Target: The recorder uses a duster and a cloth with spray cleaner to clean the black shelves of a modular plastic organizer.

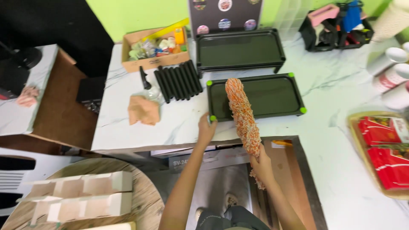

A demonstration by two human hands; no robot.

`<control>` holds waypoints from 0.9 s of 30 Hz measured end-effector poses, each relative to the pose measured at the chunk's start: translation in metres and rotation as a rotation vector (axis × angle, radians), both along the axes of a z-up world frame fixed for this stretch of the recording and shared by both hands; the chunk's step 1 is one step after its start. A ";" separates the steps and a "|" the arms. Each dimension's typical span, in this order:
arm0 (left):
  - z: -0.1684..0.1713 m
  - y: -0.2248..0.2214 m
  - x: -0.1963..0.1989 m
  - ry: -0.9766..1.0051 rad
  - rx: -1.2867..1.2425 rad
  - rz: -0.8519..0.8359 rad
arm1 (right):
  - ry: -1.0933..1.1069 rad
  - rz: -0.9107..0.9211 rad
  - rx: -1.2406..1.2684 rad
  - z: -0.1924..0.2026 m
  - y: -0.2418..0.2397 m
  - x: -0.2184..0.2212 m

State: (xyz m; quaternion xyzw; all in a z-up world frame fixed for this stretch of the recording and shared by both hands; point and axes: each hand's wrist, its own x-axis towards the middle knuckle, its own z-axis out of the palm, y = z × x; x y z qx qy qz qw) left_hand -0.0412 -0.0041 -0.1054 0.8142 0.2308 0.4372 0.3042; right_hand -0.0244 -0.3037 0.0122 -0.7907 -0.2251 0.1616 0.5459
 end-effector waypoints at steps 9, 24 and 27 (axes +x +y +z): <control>0.065 0.005 0.021 0.231 -1.004 -0.130 | 0.119 0.005 -0.083 0.013 -0.037 0.035; 0.179 -0.121 -0.201 -0.158 -0.810 0.103 | 0.403 0.071 -0.164 0.010 -0.009 -0.070; 0.183 -0.134 -0.248 -0.242 -0.810 0.122 | -0.022 0.446 -0.086 -0.066 -0.026 -0.104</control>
